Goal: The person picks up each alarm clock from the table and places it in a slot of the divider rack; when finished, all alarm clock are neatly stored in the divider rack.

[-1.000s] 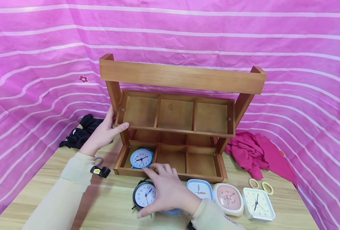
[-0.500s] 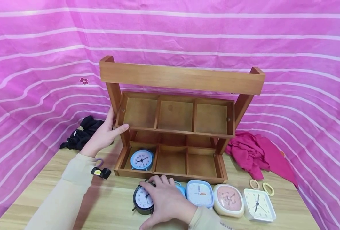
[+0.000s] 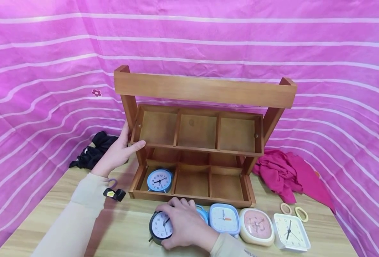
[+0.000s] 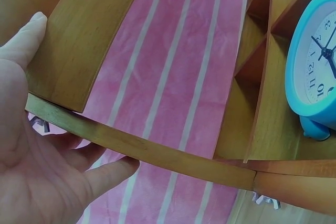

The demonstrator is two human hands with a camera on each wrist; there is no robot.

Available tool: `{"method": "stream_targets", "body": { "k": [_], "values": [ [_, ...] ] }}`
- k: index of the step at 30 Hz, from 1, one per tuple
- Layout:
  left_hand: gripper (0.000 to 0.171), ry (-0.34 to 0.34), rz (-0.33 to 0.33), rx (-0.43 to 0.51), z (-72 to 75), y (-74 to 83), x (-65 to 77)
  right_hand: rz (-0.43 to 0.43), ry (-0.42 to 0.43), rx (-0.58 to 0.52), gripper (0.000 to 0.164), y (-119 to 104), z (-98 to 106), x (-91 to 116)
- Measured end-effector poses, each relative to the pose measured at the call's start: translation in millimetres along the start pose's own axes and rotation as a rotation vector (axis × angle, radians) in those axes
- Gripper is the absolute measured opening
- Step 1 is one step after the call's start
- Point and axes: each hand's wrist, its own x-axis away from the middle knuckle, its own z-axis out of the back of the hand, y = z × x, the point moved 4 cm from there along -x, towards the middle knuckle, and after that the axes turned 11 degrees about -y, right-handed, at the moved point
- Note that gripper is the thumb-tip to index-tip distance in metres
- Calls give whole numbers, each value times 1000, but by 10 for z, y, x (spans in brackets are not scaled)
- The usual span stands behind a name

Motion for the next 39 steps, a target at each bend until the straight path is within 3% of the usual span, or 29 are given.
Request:
{"method": "stream_targets", "body": {
  "k": [16, 39],
  "values": [
    [100, 15, -22, -14, -10, -35, 10, -9, -1, -61, 77, 27, -26, -16],
    [99, 20, -1, 5, -20, -24, 5, 14, 22, -99, 77, 45, -24, -32]
  ]
}}
